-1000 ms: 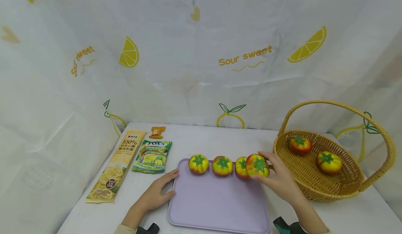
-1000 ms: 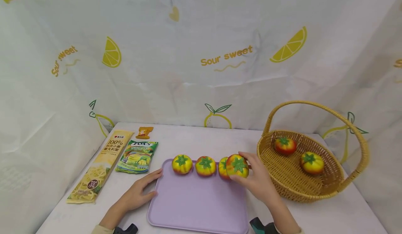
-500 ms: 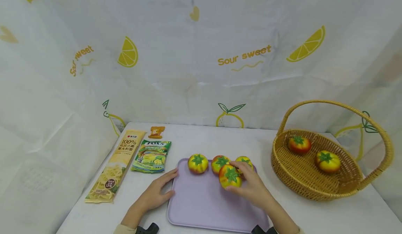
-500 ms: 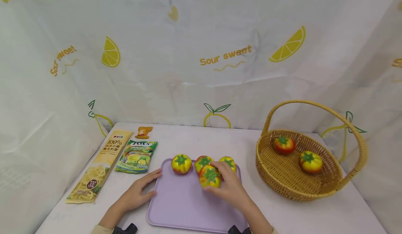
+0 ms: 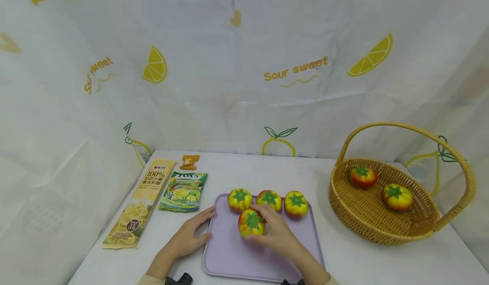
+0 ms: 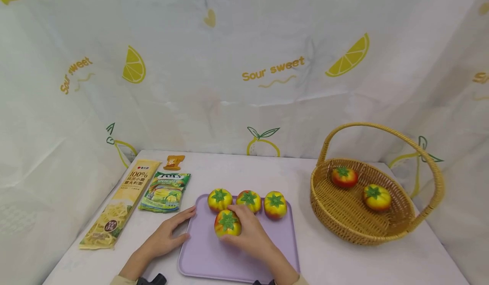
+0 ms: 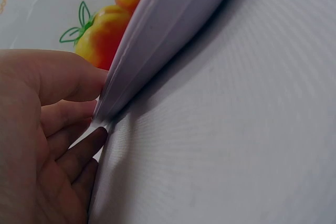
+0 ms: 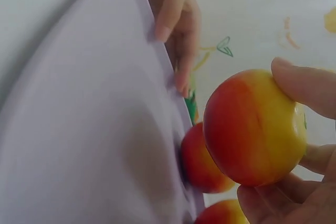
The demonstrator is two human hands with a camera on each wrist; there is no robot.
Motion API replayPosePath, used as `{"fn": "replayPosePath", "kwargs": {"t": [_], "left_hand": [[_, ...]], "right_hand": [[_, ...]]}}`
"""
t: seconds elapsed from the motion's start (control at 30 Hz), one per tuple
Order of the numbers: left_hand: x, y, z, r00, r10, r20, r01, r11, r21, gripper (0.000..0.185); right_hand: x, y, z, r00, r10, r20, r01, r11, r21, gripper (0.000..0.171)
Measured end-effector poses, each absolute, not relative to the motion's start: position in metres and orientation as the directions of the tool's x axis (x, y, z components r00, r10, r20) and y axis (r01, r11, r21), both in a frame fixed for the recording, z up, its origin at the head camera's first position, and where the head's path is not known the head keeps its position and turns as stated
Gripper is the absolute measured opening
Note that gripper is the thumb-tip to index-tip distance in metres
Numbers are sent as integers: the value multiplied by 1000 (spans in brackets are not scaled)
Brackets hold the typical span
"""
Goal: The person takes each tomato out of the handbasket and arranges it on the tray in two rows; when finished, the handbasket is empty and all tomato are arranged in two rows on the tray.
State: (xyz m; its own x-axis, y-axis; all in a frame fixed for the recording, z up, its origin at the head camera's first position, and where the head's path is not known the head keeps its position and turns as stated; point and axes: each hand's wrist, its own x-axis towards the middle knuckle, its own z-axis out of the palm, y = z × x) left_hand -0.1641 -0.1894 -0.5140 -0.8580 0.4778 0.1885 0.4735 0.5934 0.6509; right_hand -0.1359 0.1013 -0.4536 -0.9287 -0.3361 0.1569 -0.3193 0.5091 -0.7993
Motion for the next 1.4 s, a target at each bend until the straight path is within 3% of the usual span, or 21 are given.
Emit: {"fn": "replayPosePath", "kwargs": {"t": [0.5, 1.4], "left_hand": [[-163, -191, -515, -869, 470, 153, 430, 567, 702, 57], [-165, -191, -516, -867, 472, 160, 441, 579, 685, 57]], "right_hand": [[-140, 68, -466, -901, -402, 162, -369, 515, -774, 70], [-140, 63, -473, -888, -448, 107, -361, 533, -765, 72]]}}
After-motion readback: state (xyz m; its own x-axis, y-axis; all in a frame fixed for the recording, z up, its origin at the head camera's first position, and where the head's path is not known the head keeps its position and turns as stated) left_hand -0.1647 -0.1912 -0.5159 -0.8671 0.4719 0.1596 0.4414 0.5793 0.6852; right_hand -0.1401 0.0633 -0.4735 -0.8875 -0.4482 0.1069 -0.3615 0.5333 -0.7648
